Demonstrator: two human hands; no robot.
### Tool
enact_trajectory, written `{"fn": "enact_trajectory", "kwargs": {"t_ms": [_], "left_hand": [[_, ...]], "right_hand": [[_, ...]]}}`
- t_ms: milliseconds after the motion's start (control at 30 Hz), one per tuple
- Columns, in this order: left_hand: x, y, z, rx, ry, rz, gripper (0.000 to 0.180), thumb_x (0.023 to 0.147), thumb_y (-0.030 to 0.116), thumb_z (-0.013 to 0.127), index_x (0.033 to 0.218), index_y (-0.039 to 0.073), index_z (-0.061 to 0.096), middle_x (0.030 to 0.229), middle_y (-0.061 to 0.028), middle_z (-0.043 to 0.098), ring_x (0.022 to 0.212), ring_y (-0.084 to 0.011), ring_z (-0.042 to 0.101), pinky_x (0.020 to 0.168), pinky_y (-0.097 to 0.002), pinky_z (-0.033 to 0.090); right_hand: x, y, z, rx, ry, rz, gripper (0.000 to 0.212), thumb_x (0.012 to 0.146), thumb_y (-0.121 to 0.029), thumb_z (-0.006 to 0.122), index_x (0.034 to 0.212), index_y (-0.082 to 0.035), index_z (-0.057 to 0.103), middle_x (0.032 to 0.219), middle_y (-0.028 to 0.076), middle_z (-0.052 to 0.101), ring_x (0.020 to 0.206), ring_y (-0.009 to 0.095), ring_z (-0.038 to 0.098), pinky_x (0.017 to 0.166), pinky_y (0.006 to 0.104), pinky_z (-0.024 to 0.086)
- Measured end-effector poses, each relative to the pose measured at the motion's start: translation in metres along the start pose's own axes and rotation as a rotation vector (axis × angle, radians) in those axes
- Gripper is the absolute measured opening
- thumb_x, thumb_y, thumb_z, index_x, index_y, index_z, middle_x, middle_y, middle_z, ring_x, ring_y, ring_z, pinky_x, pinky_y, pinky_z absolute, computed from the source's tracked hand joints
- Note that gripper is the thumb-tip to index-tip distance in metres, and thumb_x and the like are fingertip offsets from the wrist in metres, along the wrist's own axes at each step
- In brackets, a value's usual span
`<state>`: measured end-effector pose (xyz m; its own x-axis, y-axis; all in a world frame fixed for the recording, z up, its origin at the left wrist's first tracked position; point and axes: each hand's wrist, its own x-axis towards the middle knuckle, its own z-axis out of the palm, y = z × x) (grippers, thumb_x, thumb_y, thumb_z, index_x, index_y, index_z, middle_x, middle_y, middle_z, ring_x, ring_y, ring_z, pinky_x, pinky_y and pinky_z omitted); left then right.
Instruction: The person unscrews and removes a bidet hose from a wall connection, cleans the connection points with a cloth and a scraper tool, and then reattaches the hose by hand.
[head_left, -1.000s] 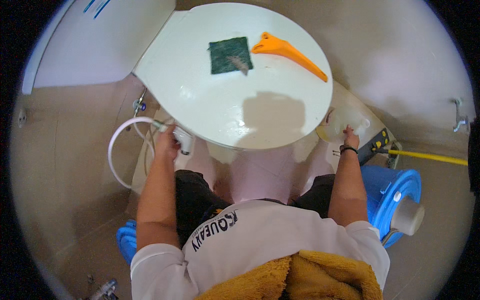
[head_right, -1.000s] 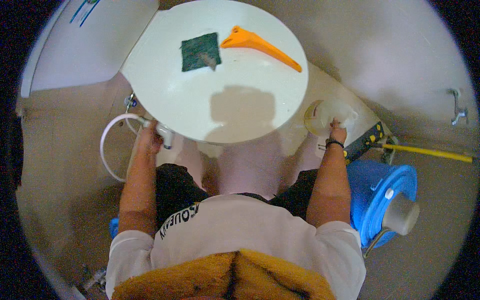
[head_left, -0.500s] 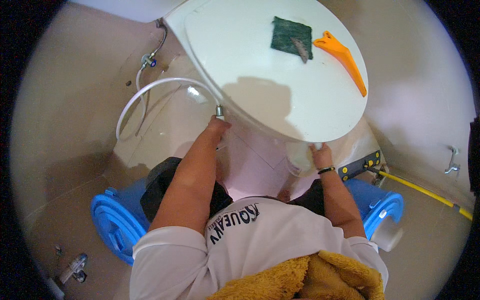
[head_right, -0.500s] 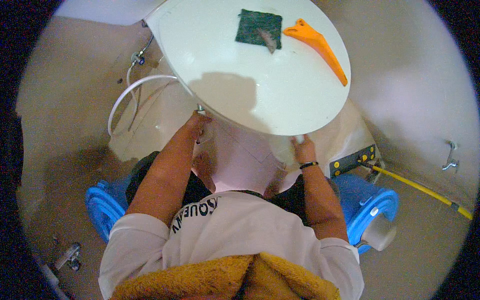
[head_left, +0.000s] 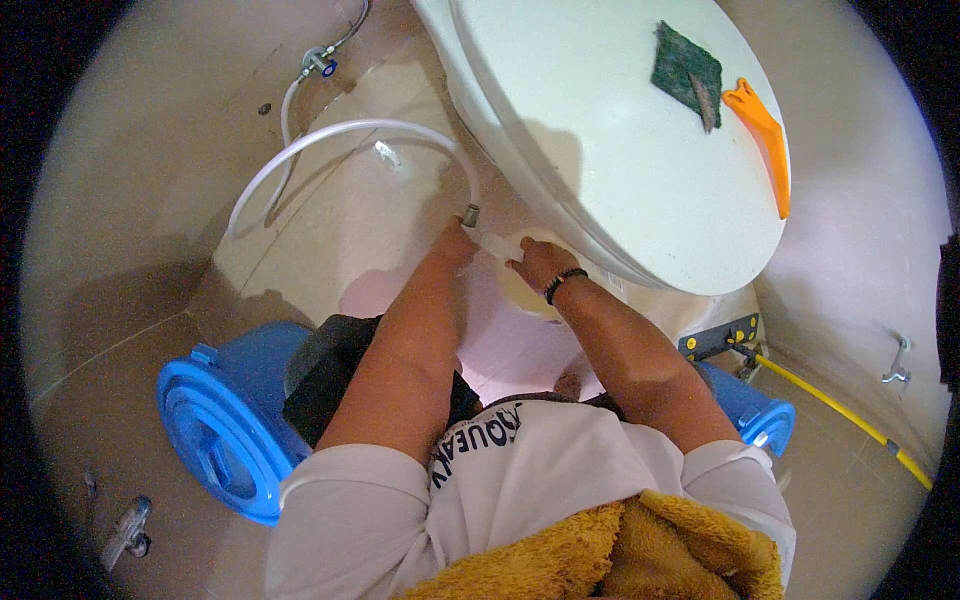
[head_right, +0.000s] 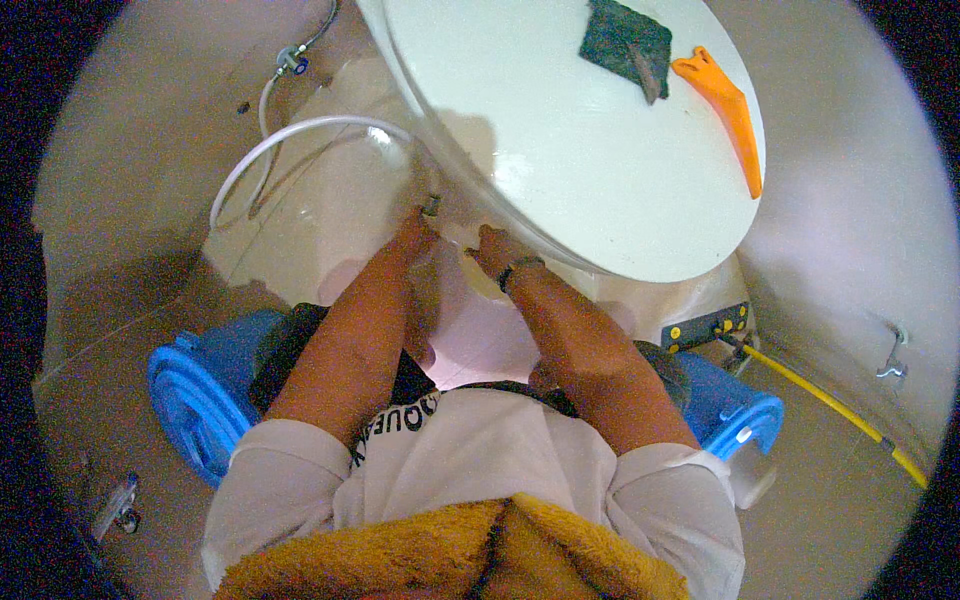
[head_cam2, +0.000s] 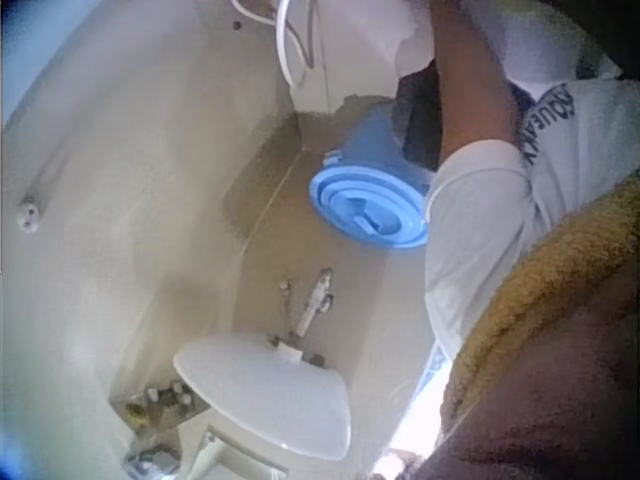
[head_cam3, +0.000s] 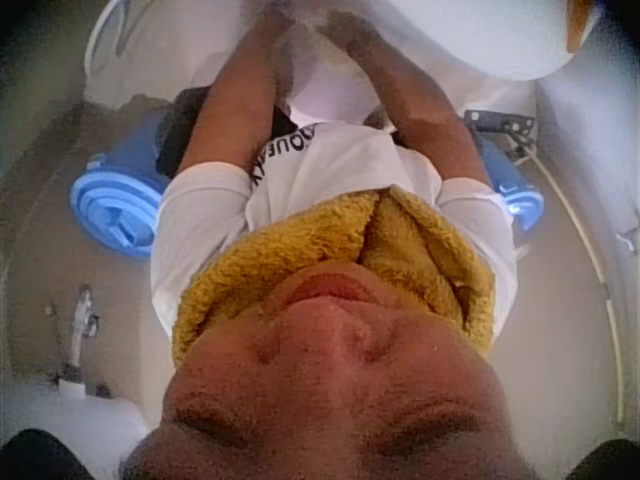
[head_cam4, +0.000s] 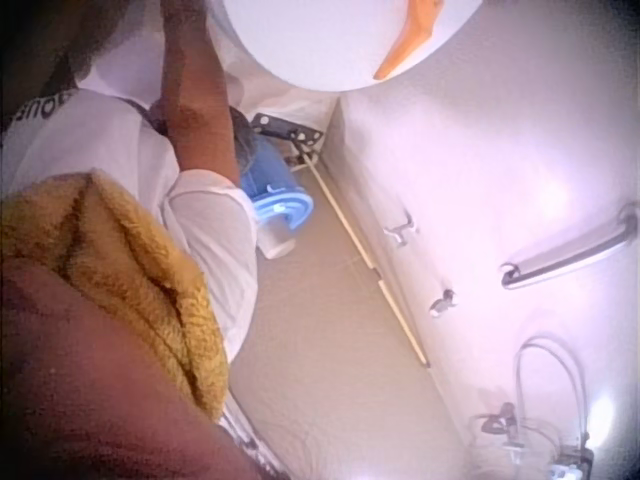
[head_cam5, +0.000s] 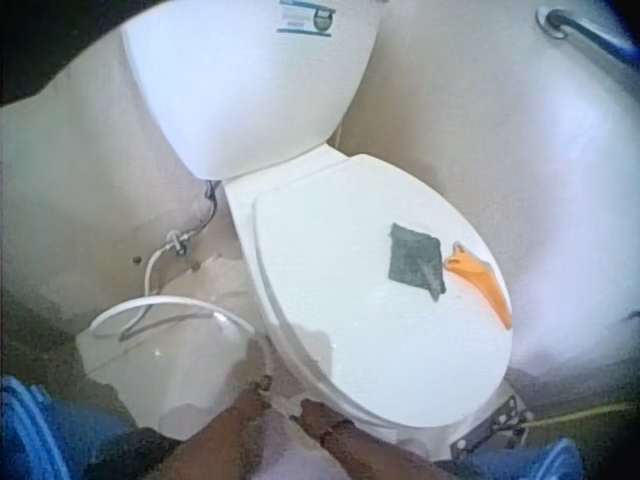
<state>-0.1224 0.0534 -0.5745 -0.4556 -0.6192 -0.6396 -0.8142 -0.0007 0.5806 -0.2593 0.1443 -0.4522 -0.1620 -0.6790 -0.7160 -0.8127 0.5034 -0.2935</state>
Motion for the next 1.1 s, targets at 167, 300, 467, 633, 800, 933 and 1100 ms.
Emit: {"fn": "enact_trajectory", "kwargs": {"t_ms": [167,300,467,633,800,933,1100], "left_hand": [[-0.006,0.000,0.003,0.051,0.050,-0.073,0.055,0.061,0.013,0.066,0.106,0.000,0.036,0.091,-0.0223,0.053,0.088,-0.0328,0.052,0.073,-0.0371,0.042],[0.003,-0.010,0.003,-0.117,-0.018,-0.051,0.050,0.061,0.017,0.067,0.101,0.001,0.044,0.088,-0.0190,0.055,0.085,-0.0318,0.053,0.072,-0.0368,0.042],[0.015,-0.019,0.009,-0.184,-0.066,-0.009,0.049,0.062,0.024,0.066,0.101,0.002,0.046,0.089,-0.0168,0.056,0.082,-0.0300,0.055,0.071,-0.0353,0.042],[0.023,-0.026,0.027,-0.471,0.196,-0.233,0.040,0.064,0.027,0.065,0.091,-0.001,0.052,0.087,-0.0163,0.057,0.079,-0.0296,0.055,0.069,-0.0361,0.042],[0.008,-0.001,0.006,-0.426,-0.062,-0.313,0.036,0.065,0.025,0.064,0.089,0.001,0.054,0.089,-0.0153,0.057,0.081,-0.0285,0.054,0.070,-0.0365,0.042],[0.020,-0.025,0.020,-0.379,-0.124,-0.170,0.035,0.066,0.025,0.062,0.092,0.004,0.053,0.091,-0.0131,0.056,0.084,-0.0271,0.053,0.072,-0.0353,0.042],[0.038,-0.052,0.033,-0.320,-0.097,0.032,0.035,0.067,0.025,0.060,0.096,0.007,0.052,0.094,-0.0103,0.056,0.088,-0.0252,0.052,0.075,-0.0338,0.041]], "right_hand": [[0.016,-0.022,-0.013,-0.053,-0.034,0.015,0.039,0.076,-0.036,0.049,0.096,-0.002,0.048,0.093,0.017,0.055,0.087,0.030,0.053,0.074,0.0398,0.041],[0.028,-0.027,-0.014,-0.102,-0.033,0.011,0.038,0.076,-0.035,0.049,0.095,-0.003,0.049,0.094,0.017,0.054,0.088,0.030,0.052,0.075,0.0397,0.041],[0.038,-0.029,-0.021,-0.050,-0.069,0.052,0.038,0.075,-0.035,0.050,0.094,-0.003,0.050,0.095,0.017,0.054,0.090,0.030,0.052,0.077,0.0395,0.040],[0.034,-0.038,-0.023,-0.005,-0.039,0.062,0.038,0.075,-0.035,0.050,0.095,-0.003,0.049,0.095,0.017,0.054,0.089,0.030,0.051,0.077,0.0393,0.040],[0.037,-0.026,-0.021,0.065,-0.022,0.085,0.039,0.074,-0.036,0.051,0.094,-0.003,0.049,0.095,0.017,0.053,0.090,0.030,0.051,0.077,0.0385,0.040],[0.038,-0.008,-0.006,0.176,0.147,-0.054,0.042,0.076,-0.036,0.049,0.102,-0.002,0.047,0.095,0.017,0.054,0.088,0.029,0.052,0.075,0.0371,0.040],[0.034,0.003,-0.007,0.327,0.056,-0.084,0.040,0.079,-0.033,0.044,0.105,-0.003,0.046,0.097,0.015,0.054,0.090,0.027,0.051,0.077,0.0351,0.039]]}}
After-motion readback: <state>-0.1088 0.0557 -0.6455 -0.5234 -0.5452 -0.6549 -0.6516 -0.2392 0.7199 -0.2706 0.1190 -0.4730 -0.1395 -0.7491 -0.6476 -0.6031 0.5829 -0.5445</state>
